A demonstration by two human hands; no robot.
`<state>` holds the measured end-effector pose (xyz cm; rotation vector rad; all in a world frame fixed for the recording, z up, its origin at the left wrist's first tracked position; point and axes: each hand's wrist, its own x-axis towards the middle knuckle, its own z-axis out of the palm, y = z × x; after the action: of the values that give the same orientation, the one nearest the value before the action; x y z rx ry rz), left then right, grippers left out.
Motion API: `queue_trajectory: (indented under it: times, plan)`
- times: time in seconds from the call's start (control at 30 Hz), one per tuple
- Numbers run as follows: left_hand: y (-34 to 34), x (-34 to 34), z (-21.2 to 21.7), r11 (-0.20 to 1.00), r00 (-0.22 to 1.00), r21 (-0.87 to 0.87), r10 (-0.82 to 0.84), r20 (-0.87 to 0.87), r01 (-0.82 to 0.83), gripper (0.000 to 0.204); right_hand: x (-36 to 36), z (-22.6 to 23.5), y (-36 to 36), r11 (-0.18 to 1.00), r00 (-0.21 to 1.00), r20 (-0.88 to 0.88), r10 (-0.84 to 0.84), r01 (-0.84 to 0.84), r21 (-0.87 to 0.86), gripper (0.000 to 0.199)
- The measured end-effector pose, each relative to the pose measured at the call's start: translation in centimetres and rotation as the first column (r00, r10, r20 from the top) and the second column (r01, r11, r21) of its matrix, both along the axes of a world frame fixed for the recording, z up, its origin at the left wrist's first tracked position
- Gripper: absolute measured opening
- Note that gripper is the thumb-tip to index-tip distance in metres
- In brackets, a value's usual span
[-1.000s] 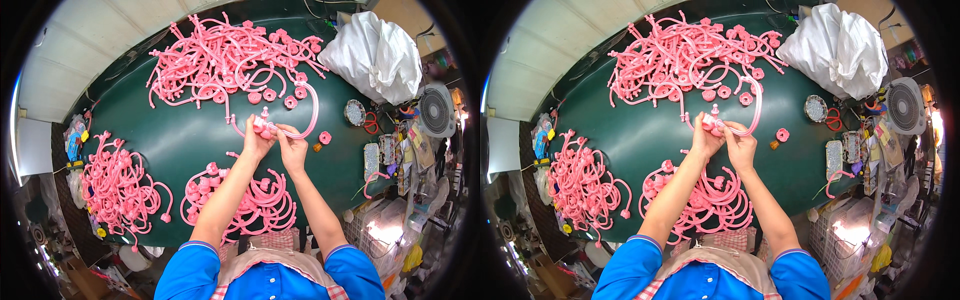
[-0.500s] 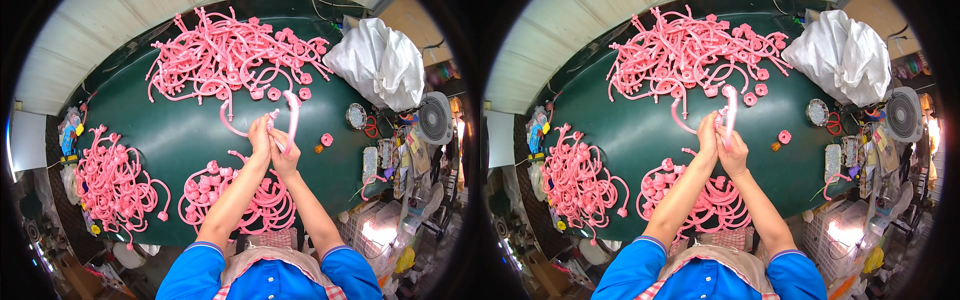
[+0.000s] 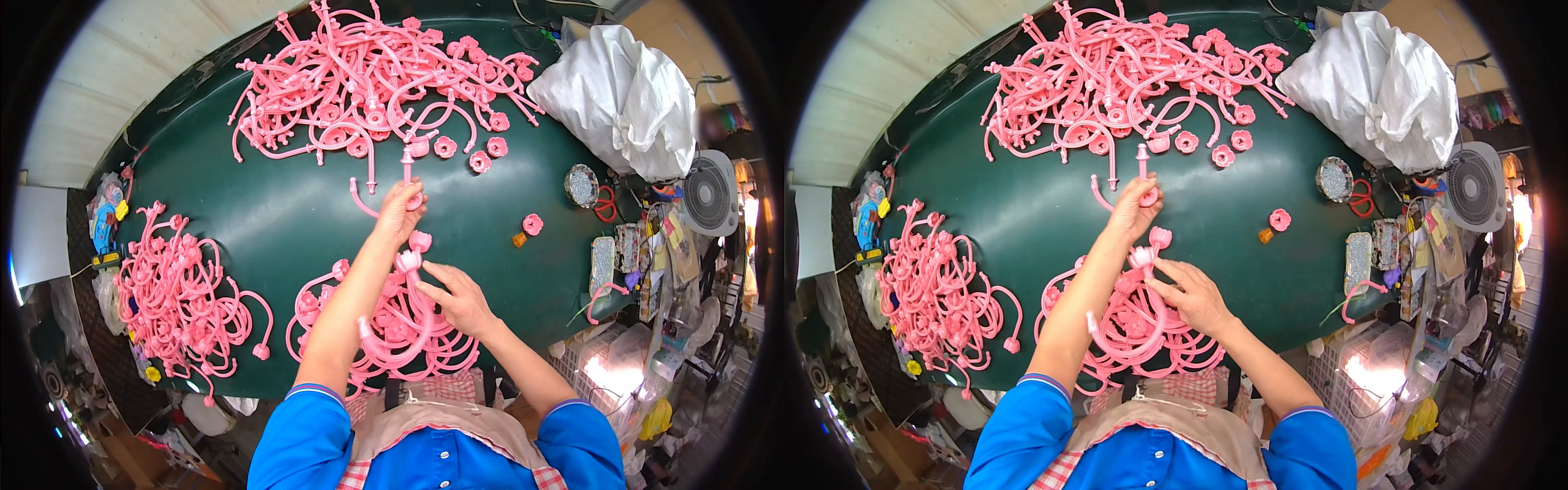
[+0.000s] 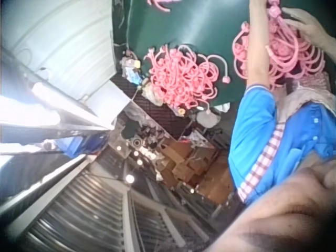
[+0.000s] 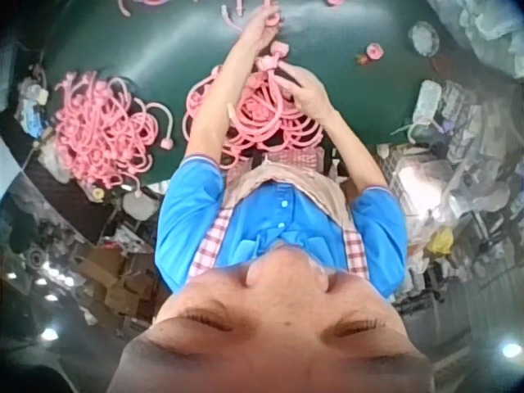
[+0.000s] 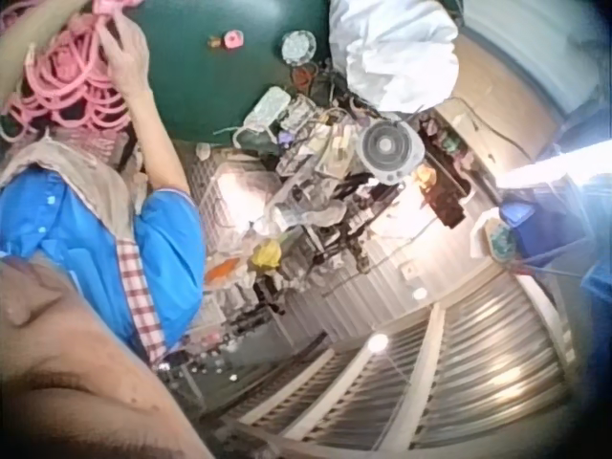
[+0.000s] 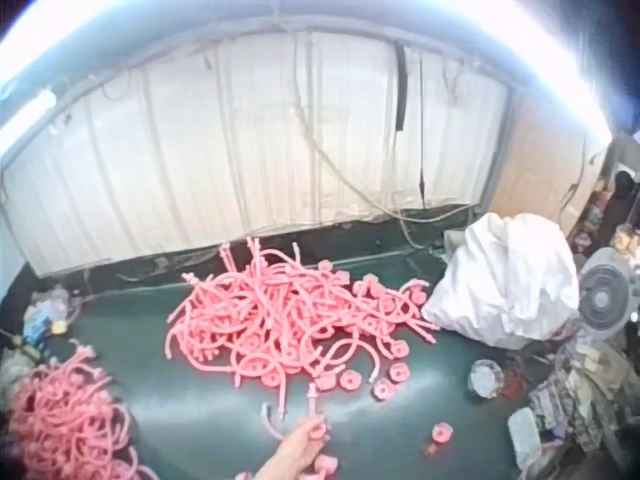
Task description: The person repeatedly picks up pink plastic tubes and small pink plastic caps from a green table, inserts the caps into the tube ends, and places the assembled items back on the table. The process is continuous and repetitive throughout the clip.
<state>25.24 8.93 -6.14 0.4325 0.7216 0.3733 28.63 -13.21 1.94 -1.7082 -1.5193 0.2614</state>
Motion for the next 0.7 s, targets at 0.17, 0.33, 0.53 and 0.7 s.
queue_trajectory:
  times: [0.17,0.33,0.53,0.7]
  plan:
    - [-2.1,-3.1,8.5,0.661,0.803,0.458,-0.510,-0.308,0.595,0.037,0.7,2.5,3.7,0.872,0.769,-0.452,-0.453,0.486,-0.048,0.036]
    - [-5.9,-5.9,8.2,0.543,0.977,0.813,-0.097,-0.189,0.211,0.047,3.2,3.0,7.3,0.854,0.567,-0.727,-0.388,0.518,-0.052,0.031]
    - [-4.4,-9.9,9.8,0.961,0.959,0.063,0.264,0.103,-0.271,0.043,0.4,10.2,4.0,0.932,0.970,0.098,-0.222,0.241,-0.269,0.023]
    - [-11.5,-8.4,12.1,0.763,0.943,0.557,0.293,0.157,-0.329,0.030,-2.9,9.3,3.5,0.812,0.987,0.138,0.084,0.013,-0.584,0.032]
